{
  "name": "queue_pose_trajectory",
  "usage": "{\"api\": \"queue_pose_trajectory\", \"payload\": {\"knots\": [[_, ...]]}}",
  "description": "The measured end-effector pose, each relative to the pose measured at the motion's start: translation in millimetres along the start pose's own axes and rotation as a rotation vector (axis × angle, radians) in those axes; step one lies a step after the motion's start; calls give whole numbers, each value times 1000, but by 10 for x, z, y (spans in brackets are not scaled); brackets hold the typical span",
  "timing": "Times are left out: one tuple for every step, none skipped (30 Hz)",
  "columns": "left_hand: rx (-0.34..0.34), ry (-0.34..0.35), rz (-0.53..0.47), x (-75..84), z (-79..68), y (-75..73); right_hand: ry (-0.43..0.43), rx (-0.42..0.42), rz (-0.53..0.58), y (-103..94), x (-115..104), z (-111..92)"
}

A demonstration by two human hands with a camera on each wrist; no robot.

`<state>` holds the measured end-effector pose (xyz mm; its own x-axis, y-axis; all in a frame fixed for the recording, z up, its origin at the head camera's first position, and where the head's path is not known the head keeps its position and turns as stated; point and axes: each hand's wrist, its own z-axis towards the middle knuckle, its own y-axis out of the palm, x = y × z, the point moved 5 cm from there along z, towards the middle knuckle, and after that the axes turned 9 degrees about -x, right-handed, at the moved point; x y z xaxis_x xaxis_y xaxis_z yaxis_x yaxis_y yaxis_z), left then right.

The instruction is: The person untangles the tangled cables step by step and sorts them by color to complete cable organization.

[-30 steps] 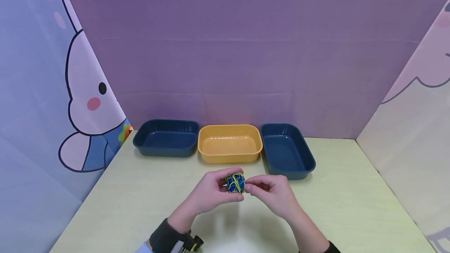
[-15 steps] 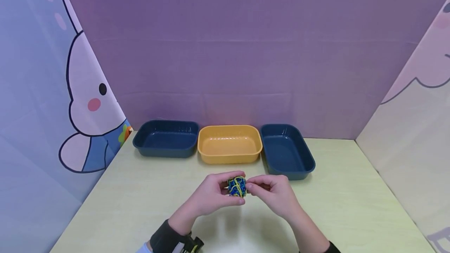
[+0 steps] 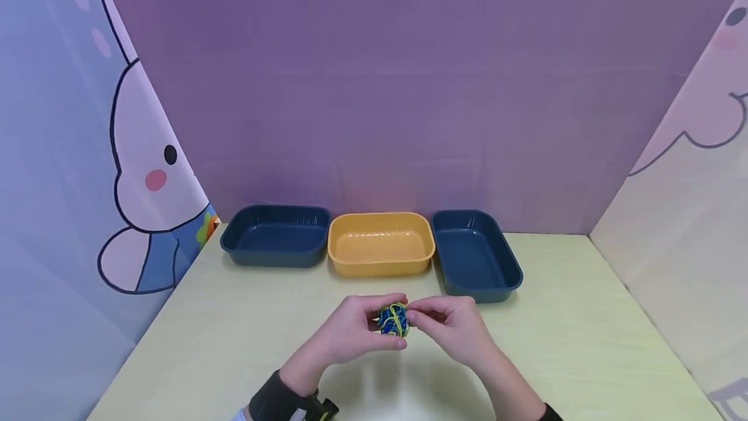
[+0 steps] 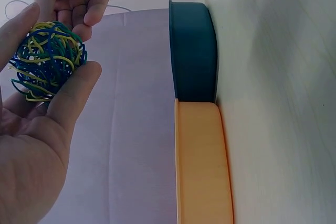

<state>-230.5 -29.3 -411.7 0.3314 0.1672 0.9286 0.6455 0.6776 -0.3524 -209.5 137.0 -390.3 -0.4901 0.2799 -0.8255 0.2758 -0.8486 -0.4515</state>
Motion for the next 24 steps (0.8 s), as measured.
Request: {"api": "queue_pose_trajectory", "payload": {"knots": [[-1, 0, 14, -16, -8, 0, -13, -6, -21, 14, -18, -6], [-2, 2, 24, -32, -15, -1, -27, -10, -47, 25, -22, -11], [-1, 8, 37, -42, -22, -7, -35, -13, -74, 33, -8, -15], [1, 18, 38, -52, -24, -12, -39, -15, -96, 37, 17, -17], [4, 29, 39, -62, -22, -20, -40, -18, -108, 38, 51, -18], [5, 43, 35, -64, -21, -26, -47, -21, -116, 36, 88, -18], [7, 58, 31, -60, -19, -32, -47, -23, -119, 32, 127, -17], [9, 66, 28, -6, -26, -35, -44, -24, -116, 29, 164, -14], [10, 73, 22, 37, -31, -35, -32, -26, -104, 24, 186, -12], [10, 80, 13, 50, -28, -35, -23, -25, -90, 19, 204, -9], [10, 81, 10, 74, -29, -32, -19, -24, -76, 15, 213, -8], [8, 81, 6, 118, -36, -26, -13, -21, -64, 13, 216, -6], [4, 79, 4, 157, -42, -20, -1, -17, -50, 11, 218, -6], [-2, 76, 0, 198, -50, -15, 6, -15, -39, 11, 215, -6], [-9, 77, -7, 196, -50, -11, 13, -14, -32, 11, 214, -7], [-18, 76, -9, 207, -53, -9, 8, -15, -26, 13, 215, -6], [-26, 74, -9, 249, -65, -5, 3, -16, -22, 16, 214, -6], [-34, 74, -10, 278, -74, -2, 3, -17, -18, 19, 216, -6], [-41, 74, -13, 287, -79, -3, 2, -19, -15, 21, 218, -4], [-47, 72, -19, 295, -83, -3, 4, -20, -10, 23, 221, -3], [-50, 69, -23, 299, -83, -3, 6, -21, -10, 25, 223, -1], [-52, 63, -27, 296, -82, -5, 5, -20, -11, 24, 221, 0], [-52, 56, -36, 289, -81, -7, 5, -16, -17, 25, 222, 1], [-52, 48, -48, 280, -78, -9, 6, -13, -24, 25, 222, 2]]}}
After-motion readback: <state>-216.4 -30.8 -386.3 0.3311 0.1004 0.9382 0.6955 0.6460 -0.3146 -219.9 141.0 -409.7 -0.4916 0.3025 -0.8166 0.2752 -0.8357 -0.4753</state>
